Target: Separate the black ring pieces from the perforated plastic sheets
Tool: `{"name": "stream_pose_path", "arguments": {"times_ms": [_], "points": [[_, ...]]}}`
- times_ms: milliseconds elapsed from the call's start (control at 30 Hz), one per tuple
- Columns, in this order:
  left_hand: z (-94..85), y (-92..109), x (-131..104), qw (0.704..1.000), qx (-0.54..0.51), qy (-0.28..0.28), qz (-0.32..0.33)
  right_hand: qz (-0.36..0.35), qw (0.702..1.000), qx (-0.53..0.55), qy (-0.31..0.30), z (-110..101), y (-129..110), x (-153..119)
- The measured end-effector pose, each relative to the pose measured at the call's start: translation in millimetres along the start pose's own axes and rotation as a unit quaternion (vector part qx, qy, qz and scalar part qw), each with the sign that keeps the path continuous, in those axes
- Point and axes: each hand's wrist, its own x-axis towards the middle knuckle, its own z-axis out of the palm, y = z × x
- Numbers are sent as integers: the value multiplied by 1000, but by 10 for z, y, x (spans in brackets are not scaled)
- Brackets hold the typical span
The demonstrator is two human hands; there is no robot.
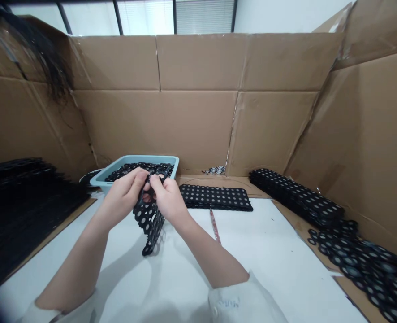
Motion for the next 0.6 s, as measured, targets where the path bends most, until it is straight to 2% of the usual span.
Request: {"name": "stream_pose_path", "arguments": {"times_ms": [67, 200, 267, 300, 333, 400, 433, 467, 533, 600], "points": [[-30, 0, -5, 1000, -19, -15, 1, -7, 1000, -23, -14, -12, -13, -4], [-75, -96, 54, 1000, -18, -15, -12, 23, 997, -31, -73, -29, -32, 6], [-107, -191, 107, 998, -54, 7, -22, 8, 995, -53, -78, -38, -27, 10], [-134, -247, 130, 995, -75, 56, -29, -10, 995, -74, -67, -43, -22, 8], [-168, -303, 149, 986, -93, 131, -35, -25, 994, -93, -54, -47, -16, 4], [-243, -397, 162, 952, -95, 287, -42, -39, 992, -117, -39, -51, -8, -12], [-274, -423, 157, 942, -79, 324, -43, -38, 991, -119, -38, -50, -6, -21], [-293, -429, 145, 944, -52, 322, -44, -35, 992, -116, -38, -45, -6, -28], [-283, -381, 107, 971, 13, 235, -39, -27, 994, -99, -29, -30, -8, -31], [-221, -276, 67, 984, 66, 162, -25, -3, 998, -61, -23, -12, -8, -20]]}}
